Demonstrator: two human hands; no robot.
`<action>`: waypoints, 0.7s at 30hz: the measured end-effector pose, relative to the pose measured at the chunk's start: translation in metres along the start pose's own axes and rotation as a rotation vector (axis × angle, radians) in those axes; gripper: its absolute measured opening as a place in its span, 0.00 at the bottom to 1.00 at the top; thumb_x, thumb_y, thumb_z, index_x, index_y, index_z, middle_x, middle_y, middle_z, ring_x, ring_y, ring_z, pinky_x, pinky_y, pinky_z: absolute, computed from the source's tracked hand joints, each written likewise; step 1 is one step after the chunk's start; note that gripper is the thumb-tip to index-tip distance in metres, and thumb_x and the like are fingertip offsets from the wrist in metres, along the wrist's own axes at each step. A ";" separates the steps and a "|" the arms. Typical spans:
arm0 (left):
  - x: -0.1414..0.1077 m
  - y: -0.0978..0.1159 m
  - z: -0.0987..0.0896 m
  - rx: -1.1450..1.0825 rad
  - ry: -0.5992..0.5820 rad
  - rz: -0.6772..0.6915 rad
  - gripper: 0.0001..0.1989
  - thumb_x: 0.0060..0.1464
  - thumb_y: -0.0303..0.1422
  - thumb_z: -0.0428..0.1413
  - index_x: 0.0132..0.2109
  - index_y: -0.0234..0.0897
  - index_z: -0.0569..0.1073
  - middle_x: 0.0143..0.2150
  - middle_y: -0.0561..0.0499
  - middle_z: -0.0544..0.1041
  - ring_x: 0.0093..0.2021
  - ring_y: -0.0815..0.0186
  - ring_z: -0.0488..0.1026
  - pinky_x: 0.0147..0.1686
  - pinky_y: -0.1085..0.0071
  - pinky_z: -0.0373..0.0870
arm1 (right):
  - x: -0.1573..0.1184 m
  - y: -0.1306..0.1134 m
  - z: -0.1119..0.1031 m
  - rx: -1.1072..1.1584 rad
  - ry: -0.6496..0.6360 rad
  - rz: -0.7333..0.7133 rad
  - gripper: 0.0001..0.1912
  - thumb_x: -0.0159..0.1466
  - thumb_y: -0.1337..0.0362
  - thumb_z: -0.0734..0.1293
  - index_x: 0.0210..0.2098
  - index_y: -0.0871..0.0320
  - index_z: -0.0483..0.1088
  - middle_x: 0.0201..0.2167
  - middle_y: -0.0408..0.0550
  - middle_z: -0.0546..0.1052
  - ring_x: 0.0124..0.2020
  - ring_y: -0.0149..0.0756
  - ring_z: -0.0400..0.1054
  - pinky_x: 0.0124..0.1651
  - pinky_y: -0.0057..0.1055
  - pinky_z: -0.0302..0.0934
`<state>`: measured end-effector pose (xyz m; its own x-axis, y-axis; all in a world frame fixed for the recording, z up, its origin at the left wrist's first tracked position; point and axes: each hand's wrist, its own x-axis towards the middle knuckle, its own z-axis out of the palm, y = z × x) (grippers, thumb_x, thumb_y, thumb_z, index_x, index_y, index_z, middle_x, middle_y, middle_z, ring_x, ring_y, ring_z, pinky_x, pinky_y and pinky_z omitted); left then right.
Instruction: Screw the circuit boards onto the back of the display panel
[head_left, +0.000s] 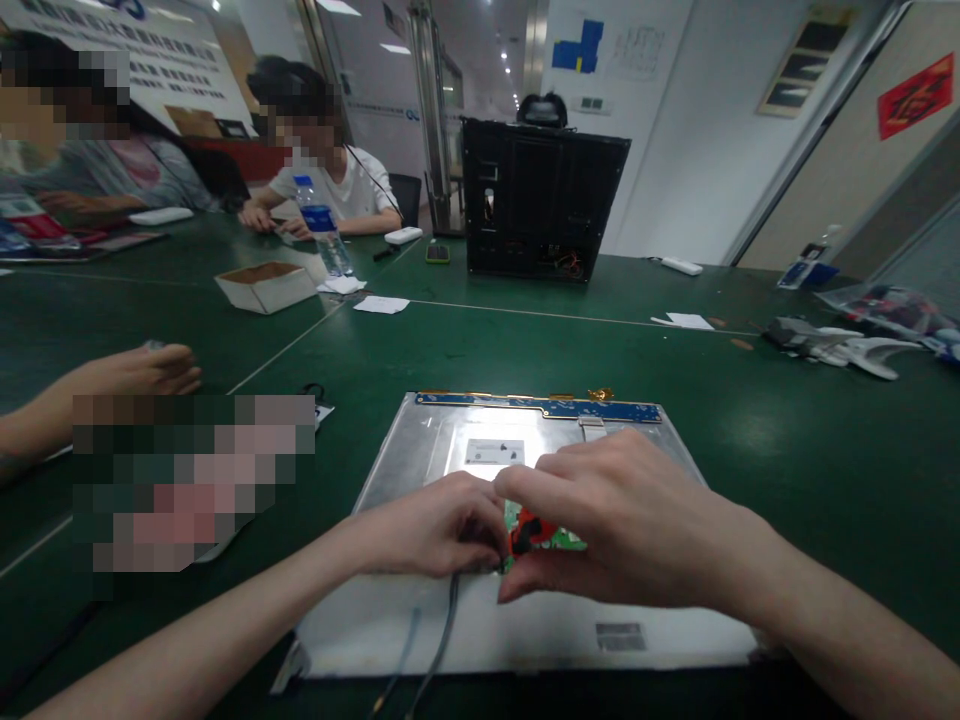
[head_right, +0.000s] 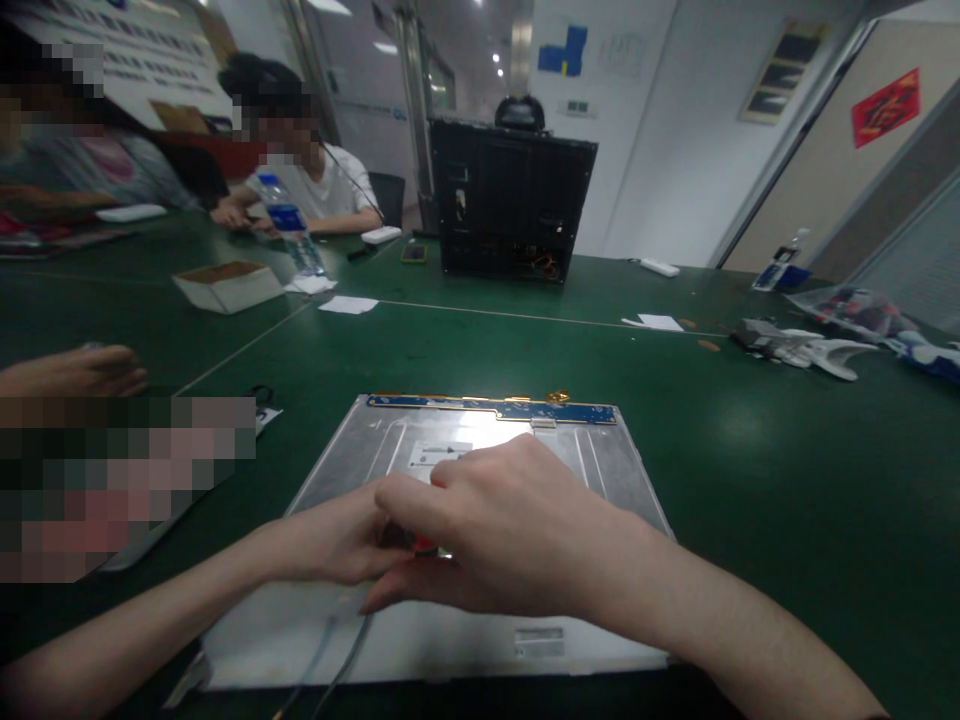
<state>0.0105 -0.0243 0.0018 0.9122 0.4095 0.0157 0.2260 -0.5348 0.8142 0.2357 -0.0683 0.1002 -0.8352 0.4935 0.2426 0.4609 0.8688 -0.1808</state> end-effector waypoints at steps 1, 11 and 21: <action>0.000 -0.001 0.000 0.004 -0.004 0.003 0.04 0.53 0.24 0.59 0.37 0.33 0.77 0.30 0.53 0.75 0.29 0.67 0.71 0.27 0.75 0.65 | 0.000 0.000 0.001 -0.015 0.010 0.009 0.15 0.69 0.49 0.64 0.42 0.55 0.65 0.27 0.39 0.72 0.24 0.29 0.60 0.26 0.29 0.43; 0.000 -0.001 0.002 0.036 0.037 0.007 0.04 0.55 0.25 0.59 0.37 0.34 0.78 0.33 0.51 0.77 0.32 0.66 0.72 0.30 0.74 0.67 | -0.001 0.001 -0.001 -0.001 -0.025 -0.034 0.08 0.67 0.60 0.66 0.41 0.55 0.64 0.30 0.40 0.73 0.27 0.30 0.60 0.26 0.30 0.45; 0.000 0.003 -0.001 0.066 0.029 0.008 0.03 0.57 0.27 0.59 0.38 0.33 0.78 0.34 0.50 0.77 0.31 0.67 0.71 0.30 0.74 0.68 | -0.003 -0.001 -0.005 0.035 -0.102 -0.017 0.11 0.66 0.63 0.65 0.47 0.57 0.62 0.35 0.42 0.75 0.27 0.29 0.61 0.26 0.29 0.45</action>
<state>0.0107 -0.0246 0.0046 0.9038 0.4262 0.0396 0.2420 -0.5850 0.7741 0.2391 -0.0709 0.1044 -0.8699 0.4707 0.1475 0.4373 0.8742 -0.2111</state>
